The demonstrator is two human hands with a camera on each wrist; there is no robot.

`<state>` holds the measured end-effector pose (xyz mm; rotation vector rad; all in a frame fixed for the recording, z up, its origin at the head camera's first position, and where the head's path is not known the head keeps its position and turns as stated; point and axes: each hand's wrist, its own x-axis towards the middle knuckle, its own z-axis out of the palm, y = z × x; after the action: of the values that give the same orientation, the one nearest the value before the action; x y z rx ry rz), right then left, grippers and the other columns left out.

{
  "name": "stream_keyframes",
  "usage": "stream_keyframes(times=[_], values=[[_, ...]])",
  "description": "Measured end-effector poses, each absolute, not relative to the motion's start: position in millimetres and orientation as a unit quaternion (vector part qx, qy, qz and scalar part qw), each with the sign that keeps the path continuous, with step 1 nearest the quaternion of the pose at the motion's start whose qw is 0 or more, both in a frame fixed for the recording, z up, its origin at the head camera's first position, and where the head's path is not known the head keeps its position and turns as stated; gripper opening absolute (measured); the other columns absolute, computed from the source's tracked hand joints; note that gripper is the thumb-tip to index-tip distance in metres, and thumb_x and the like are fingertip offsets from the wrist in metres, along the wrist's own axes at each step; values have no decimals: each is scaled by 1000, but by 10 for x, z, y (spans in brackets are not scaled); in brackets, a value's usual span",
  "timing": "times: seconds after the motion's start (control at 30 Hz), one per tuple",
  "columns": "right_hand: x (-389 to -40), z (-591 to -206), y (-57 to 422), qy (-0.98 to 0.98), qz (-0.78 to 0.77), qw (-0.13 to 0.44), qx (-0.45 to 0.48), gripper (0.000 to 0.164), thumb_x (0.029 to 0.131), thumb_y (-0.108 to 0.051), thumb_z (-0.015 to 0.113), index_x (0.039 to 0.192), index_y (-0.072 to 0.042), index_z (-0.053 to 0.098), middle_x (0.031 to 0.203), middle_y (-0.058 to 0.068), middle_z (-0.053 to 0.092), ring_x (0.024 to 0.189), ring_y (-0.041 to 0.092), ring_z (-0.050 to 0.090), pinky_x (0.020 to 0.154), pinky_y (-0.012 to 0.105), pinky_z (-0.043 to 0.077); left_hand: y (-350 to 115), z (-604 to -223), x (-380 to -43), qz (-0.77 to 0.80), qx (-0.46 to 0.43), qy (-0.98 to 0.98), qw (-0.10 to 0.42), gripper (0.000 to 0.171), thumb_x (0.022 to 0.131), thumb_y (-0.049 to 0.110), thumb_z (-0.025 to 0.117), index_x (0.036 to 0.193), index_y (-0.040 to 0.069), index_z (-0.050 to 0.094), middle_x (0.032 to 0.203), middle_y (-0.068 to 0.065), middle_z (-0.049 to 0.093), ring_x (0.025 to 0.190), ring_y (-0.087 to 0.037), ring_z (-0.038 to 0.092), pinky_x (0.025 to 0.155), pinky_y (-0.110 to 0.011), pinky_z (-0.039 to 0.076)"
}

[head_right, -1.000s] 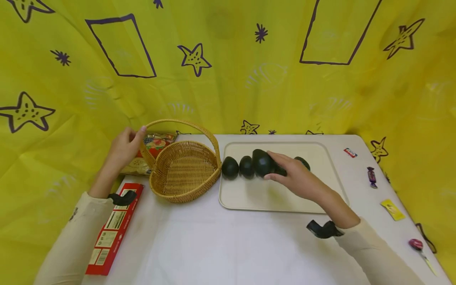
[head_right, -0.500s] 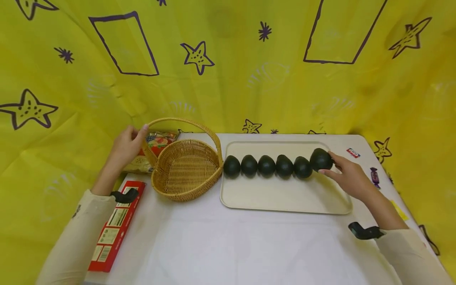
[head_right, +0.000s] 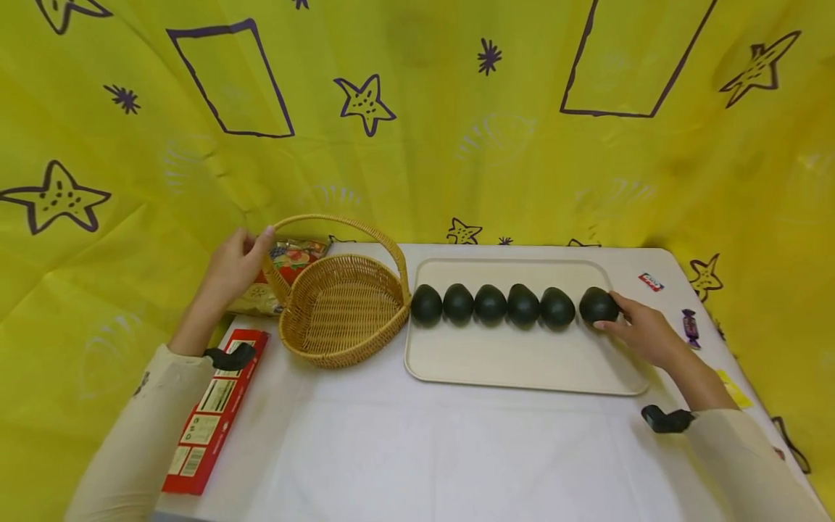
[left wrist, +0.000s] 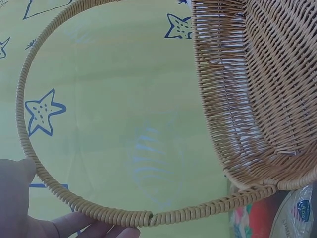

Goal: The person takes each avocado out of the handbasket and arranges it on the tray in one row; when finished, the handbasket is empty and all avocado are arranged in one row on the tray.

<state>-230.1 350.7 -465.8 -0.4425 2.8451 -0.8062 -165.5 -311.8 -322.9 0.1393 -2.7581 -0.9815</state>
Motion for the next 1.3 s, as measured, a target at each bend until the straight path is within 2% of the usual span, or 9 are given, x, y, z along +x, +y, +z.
stream_keyframes(times=[0.27,0.5,0.6,0.73,1.13,1.3], values=[[-2368,-4671,3428,943,-278,57,-171,81,104,-31,71,157,16,30,147,51,35,132,71,40,103,76,37,-3131,-3233,-1635,-338,47,-934,106,72,108,65,36,117,-4,53,106,-21,55,84,-33,52,73,-43,44],[-2396,-4651,3422,945,-269,74,-169,82,104,-32,70,158,15,28,149,51,33,131,71,41,104,76,37,-3157,-3248,-1616,-340,43,-934,104,74,109,65,34,119,-6,53,104,-21,56,78,-30,52,70,-42,44],[-2390,-4650,3431,948,-261,74,-164,83,104,-32,71,158,14,27,145,52,38,123,68,50,99,75,41,-3156,-3248,-1625,-337,46,-934,104,76,108,67,34,120,-6,53,105,-21,56,79,-32,53,70,-43,44],[-2377,-4663,3450,951,-254,69,-162,86,102,-31,73,158,14,26,140,53,42,114,64,53,92,73,45,-3150,-3248,-1637,-336,48,-935,103,78,107,69,35,120,-5,54,106,-22,55,81,-34,54,71,-44,45],[-2367,-4704,3485,952,-254,68,-156,91,101,-33,74,159,14,23,139,54,41,117,67,51,94,74,43,-3120,-3224,-1653,-332,51,-936,106,77,106,70,36,117,-4,53,111,-23,55,91,-37,54,77,-45,45],[-2357,-4697,3484,952,-254,71,-153,91,101,-34,74,160,13,21,141,54,40,118,66,50,95,75,43,-3120,-3229,-1649,-336,48,-935,104,76,107,69,36,117,-4,53,106,-22,55,85,-35,53,73,-44,45]])
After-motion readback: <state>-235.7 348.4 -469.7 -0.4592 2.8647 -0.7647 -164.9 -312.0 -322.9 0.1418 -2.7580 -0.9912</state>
